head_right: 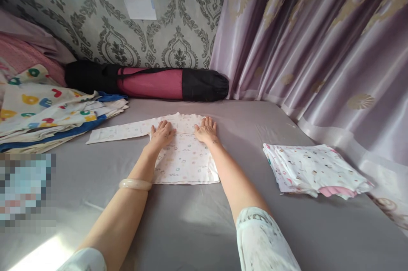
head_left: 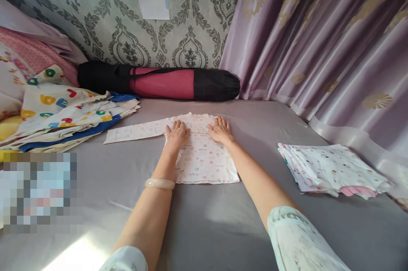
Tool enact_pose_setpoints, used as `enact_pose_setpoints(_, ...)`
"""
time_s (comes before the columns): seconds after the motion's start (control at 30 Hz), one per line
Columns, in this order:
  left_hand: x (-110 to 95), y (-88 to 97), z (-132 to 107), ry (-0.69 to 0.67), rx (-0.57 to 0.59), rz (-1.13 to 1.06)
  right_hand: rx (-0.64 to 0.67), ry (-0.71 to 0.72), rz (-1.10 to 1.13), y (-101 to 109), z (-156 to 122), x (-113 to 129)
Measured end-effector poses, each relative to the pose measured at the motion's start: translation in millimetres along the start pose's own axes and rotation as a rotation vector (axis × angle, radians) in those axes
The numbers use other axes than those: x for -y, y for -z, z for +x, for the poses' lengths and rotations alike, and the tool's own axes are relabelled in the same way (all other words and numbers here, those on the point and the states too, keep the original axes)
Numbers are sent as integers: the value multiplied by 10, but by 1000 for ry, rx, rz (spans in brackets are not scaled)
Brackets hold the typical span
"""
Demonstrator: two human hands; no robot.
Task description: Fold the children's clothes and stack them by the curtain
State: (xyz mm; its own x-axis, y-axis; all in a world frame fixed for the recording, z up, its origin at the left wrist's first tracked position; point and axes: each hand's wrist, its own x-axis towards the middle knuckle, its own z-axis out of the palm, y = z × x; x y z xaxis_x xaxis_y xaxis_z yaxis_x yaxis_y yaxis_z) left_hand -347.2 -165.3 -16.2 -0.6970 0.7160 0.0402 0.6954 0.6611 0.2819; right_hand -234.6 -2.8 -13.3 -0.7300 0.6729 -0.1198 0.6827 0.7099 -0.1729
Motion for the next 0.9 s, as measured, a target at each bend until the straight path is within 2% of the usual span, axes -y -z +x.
enact_pose_setpoints(0.1,24,40,11,13,-5,-9,-7,9,-4,42,7,48)
enact_pose_setpoints(0.33,62,93,10,37,23,-38,-29,218,-2,30,4,268)
enact_pose_setpoints(0.47,91,127,13,50,47,-79,-40,218,13,-41,77,283)
enact_pose_setpoints(0.6,127,255,0,69,62,-135,-28,204,13,-87,131,254)
enact_pose_setpoints(0.8,254,430,-10,146,1,-249,35,187,16,-28,137,265)
enact_pose_setpoints(0.9,355,443,2,176,-28,-290,-2,203,15,-9,77,383)
